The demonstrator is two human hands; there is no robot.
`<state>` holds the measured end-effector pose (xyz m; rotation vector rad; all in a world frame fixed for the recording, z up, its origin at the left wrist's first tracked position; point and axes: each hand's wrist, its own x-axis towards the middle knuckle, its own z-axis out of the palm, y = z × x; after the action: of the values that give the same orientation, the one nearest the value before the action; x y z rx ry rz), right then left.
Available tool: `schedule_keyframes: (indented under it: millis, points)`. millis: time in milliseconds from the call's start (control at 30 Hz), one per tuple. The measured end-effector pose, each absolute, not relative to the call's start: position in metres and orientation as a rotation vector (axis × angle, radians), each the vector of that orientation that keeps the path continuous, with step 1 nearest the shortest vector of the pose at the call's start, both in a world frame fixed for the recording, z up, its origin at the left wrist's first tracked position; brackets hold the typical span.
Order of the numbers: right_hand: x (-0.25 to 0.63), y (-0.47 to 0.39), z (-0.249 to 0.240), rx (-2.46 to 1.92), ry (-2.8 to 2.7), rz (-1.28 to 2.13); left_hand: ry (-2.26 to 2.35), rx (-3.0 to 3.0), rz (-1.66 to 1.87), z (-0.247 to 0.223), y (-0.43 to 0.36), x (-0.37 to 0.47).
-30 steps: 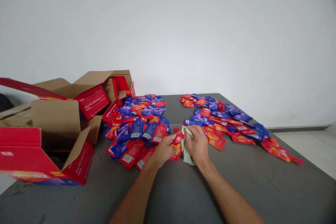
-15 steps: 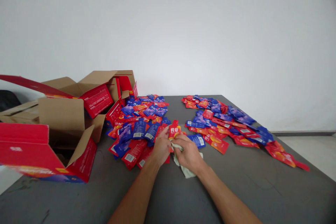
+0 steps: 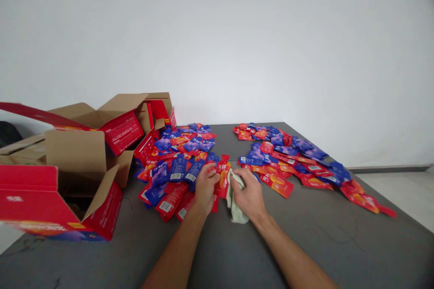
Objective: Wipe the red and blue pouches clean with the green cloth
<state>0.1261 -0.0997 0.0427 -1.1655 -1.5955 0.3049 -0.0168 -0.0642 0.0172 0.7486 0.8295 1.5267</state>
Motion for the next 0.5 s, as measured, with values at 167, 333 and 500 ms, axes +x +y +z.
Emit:
schedule_keyframes:
  millis: [167, 333, 500]
  points:
    - [0.12, -0.103, 0.042, -1.08, -1.639, 0.349, 0.813, 0.808, 1.468, 0.017, -0.066, -0.005]
    - [0.113, -0.106, 0.038, -0.956, -1.736, 0.35, 0.593, 0.523, 1.418, 0.029, -0.072, 0.005]
    - [0.107, -0.11, 0.035, -0.902, -1.877, 0.386, 0.567, 0.399, 1.371, 0.043, -0.076, 0.001]
